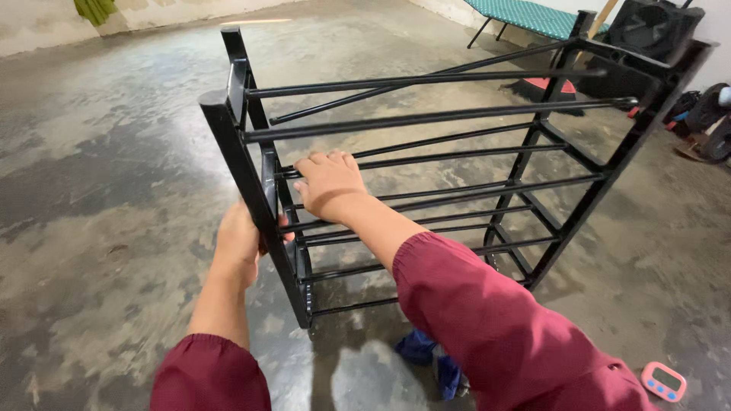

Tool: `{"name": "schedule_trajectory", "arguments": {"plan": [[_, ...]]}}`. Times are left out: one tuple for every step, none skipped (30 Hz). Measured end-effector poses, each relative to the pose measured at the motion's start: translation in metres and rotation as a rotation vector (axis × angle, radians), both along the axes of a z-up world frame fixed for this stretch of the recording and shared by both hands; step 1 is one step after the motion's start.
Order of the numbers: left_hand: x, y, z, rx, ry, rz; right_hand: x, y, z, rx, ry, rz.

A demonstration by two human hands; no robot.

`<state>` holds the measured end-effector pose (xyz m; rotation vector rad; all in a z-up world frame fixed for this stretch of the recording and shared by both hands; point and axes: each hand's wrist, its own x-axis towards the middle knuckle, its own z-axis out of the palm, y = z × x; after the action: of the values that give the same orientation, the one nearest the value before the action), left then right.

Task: The person assembles a black metal shoe rack by inserting horizontal bars into vertical supports and securing them with small fasteners. The person repeatedly adjusts and tightens the connections to ensure stability.

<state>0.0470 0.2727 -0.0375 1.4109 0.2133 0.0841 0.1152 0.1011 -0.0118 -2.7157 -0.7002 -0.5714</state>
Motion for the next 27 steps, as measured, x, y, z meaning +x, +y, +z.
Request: {"name": "schedule_trajectory", "arguments": {"plan": [[0.003, -0.002, 0.000, -0.029, 0.012, -0.006, 0.004, 0.001, 0.001, 0.024, 0.037, 0.011], [0.005, -0.003, 0.001, -0.058, 0.024, -0.011, 0.008, 0.002, 0.002, 0.048, 0.075, 0.022], [0.006, -0.004, 0.001, -0.088, 0.038, -0.016, 0.010, 0.003, 0.002, 0.072, 0.114, 0.033], [0.007, -0.003, 0.002, -0.134, 0.008, -0.036, 0.012, 0.004, 0.003, 0.089, 0.153, 0.045], [0.008, -0.002, 0.004, -0.180, -0.022, -0.056, 0.015, 0.004, 0.004, 0.107, 0.192, 0.056], [0.009, -0.002, 0.005, -0.226, -0.051, -0.076, 0.017, 0.004, 0.005, 0.125, 0.232, 0.067], [0.011, -0.002, 0.006, -0.225, -0.025, -0.058, 0.018, 0.004, 0.005, 0.123, 0.236, 0.081], [0.013, -0.001, 0.008, -0.223, 0.002, -0.040, 0.018, 0.004, 0.005, 0.120, 0.240, 0.096], [0.015, -0.001, 0.011, -0.221, 0.027, -0.021, 0.019, 0.004, 0.006, 0.118, 0.243, 0.112], [0.017, -0.003, 0.013, -0.205, 0.023, -0.014, 0.018, 0.003, 0.007, 0.104, 0.254, 0.103], [0.018, -0.004, 0.013, -0.188, 0.021, -0.006, 0.016, 0.004, 0.006, 0.089, 0.266, 0.094], [0.019, -0.005, 0.013, -0.172, 0.019, 0.003, 0.015, 0.005, 0.006, 0.075, 0.279, 0.086], [0.019, -0.006, 0.014, -0.158, 0.017, 0.007, 0.014, 0.005, 0.006, 0.070, 0.267, 0.088], [0.020, -0.007, 0.014, -0.144, 0.014, 0.012, 0.014, 0.004, 0.006, 0.065, 0.255, 0.091], [0.020, -0.008, 0.013, -0.129, 0.011, 0.016, 0.013, 0.003, 0.005, 0.061, 0.242, 0.092], [0.020, -0.009, 0.013, -0.131, 0.006, 0.010, 0.012, 0.003, 0.005, 0.052, 0.251, 0.090], [0.020, -0.009, 0.012, -0.132, 0.001, 0.005, 0.013, 0.004, 0.004, 0.044, 0.261, 0.088], [0.020, -0.008, 0.012, -0.133, -0.005, 0.000, 0.013, 0.004, 0.004, 0.036, 0.270, 0.087], [0.020, -0.009, 0.012, -0.130, 0.009, 0.006, 0.014, 0.006, 0.004, 0.035, 0.282, 0.089], [0.020, -0.009, 0.013, -0.127, 0.022, 0.012, 0.015, 0.008, 0.004, 0.035, 0.294, 0.092], [0.021, -0.008, 0.014, -0.124, 0.033, 0.017, 0.016, 0.010, 0.005, 0.035, 0.303, 0.094], [0.020, -0.008, 0.015, -0.130, 0.022, -0.002, 0.017, 0.012, 0.006, 0.036, 0.328, 0.091], [0.020, -0.008, 0.015, -0.135, 0.011, -0.019, 0.017, 0.012, 0.008, 0.037, 0.353, 0.089], [0.019, -0.007, 0.015, -0.141, -0.001, -0.036, 0.018, 0.013, 0.010, 0.039, 0.378, 0.086], [0.018, -0.007, 0.015, -0.134, 0.018, -0.030, 0.019, 0.016, 0.012, 0.014, 0.402, 0.088], [0.018, -0.007, 0.014, -0.126, 0.037, -0.023, 0.020, 0.019, 0.016, -0.010, 0.426, 0.089], [0.018, -0.007, 0.014, -0.119, 0.055, -0.017, 0.020, 0.023, 0.019, -0.035, 0.450, 0.089]]}}
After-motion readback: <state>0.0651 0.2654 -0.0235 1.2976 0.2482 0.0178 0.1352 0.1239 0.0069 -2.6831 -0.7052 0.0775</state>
